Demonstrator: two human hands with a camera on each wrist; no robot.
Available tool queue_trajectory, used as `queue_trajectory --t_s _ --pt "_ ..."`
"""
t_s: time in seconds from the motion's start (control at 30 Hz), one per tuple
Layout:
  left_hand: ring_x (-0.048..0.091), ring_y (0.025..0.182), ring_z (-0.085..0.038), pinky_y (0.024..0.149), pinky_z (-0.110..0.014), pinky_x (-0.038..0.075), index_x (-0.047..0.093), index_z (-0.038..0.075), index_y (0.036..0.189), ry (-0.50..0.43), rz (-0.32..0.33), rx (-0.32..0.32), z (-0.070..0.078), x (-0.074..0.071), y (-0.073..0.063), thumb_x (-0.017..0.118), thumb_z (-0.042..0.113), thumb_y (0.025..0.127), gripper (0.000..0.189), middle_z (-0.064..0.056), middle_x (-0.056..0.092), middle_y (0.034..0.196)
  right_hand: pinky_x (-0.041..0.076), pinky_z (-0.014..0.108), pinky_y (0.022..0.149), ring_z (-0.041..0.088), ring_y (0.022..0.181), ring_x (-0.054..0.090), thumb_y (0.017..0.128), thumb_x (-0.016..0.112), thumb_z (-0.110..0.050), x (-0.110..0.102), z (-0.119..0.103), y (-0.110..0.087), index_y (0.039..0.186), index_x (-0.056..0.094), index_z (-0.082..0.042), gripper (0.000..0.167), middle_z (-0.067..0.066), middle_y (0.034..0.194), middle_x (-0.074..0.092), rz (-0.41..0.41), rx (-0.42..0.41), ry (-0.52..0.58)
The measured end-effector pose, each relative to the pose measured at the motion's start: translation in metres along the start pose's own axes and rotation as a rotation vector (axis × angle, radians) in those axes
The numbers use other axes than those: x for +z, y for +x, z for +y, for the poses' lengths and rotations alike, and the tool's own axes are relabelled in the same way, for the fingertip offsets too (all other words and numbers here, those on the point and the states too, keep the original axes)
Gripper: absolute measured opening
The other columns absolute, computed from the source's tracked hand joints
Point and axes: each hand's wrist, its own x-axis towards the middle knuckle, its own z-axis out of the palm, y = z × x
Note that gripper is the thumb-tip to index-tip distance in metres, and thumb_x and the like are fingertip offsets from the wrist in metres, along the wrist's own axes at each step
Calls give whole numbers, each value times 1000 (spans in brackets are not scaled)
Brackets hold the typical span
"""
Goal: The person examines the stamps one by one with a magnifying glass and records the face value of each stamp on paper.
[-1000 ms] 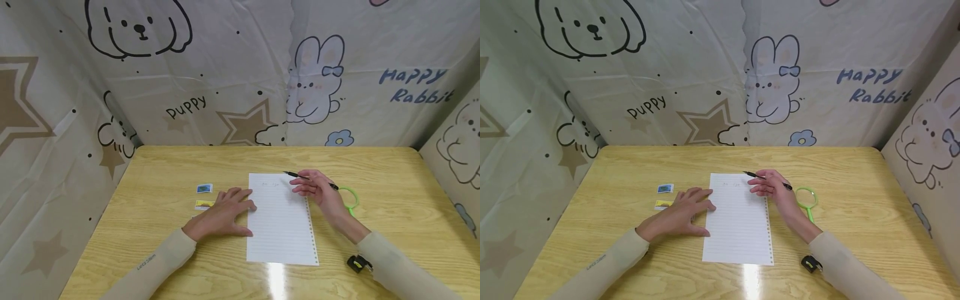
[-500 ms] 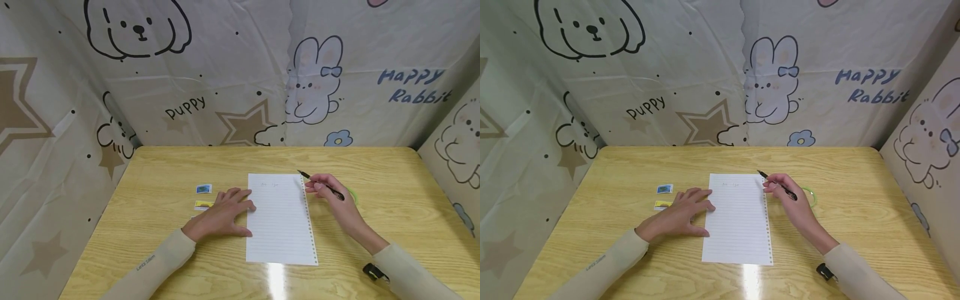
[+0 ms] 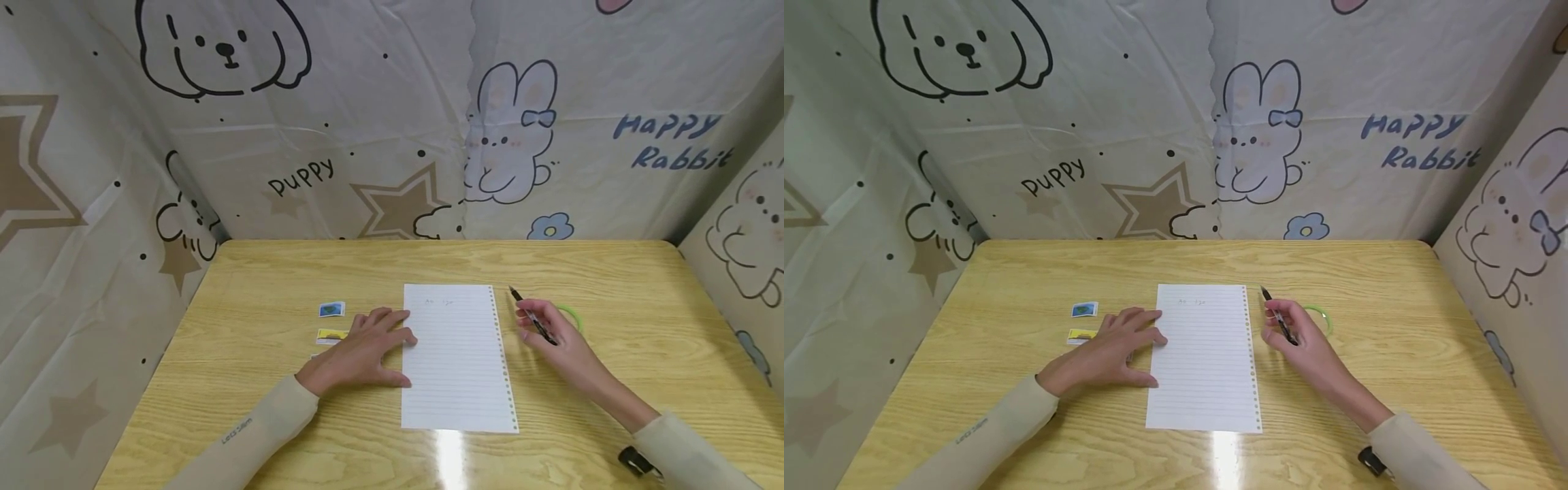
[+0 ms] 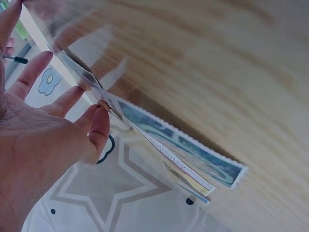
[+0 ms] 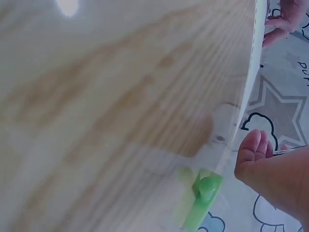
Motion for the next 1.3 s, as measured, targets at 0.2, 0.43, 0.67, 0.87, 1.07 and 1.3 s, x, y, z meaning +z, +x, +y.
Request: queue_trajectory --t_s 0.2,0.43,0.67,0.87,1.07,1.3 --pt "30 156 -41 113 -64 28 66 20 139 3 4 10 0 0 0 89 50 90 61 -16 38 171 36 10 101 31 135 48 108 70 -19 -2 7 -2 156 43 1 59 20 146 51 -59 64 -82" --pt "28 156 -40 113 -62 27 66 21 139 -13 -2 -1 0 0 0 90 51 90 62 -15 37 172 44 33 91 26 117 46 104 77 -25 0 15 -3 156 43 0 67 17 143 47 -108 -7 -356" --pt "24 158 -37 115 -62 23 65 21 138 -91 -26 -23 -2 -2 1 92 45 90 60 -13 33 174 45 42 87 23 108 46 97 85 -23 3 19 -2 148 49 3 68 17 134 52 -125 -101 -522" --pt "25 158 -37 113 -65 24 66 18 135 -140 -31 -26 -1 -4 2 94 38 88 59 -14 34 173 44 40 85 21 105 45 93 89 -26 5 21 -1 145 52 3 70 16 130 54 -129 -146 -562" --pt "25 157 -37 112 -65 24 66 17 135 -150 -30 -34 0 -5 2 94 38 88 59 -13 34 173 43 41 85 20 102 43 91 91 -35 2 24 1 145 52 0 75 12 126 55 -169 -179 -591" --pt "25 158 -37 113 -65 24 66 17 136 -145 -34 -31 0 -4 3 94 37 88 59 -14 33 173 48 48 93 20 110 49 92 89 -43 -3 24 5 144 54 -1 75 8 128 55 -233 -209 -606"
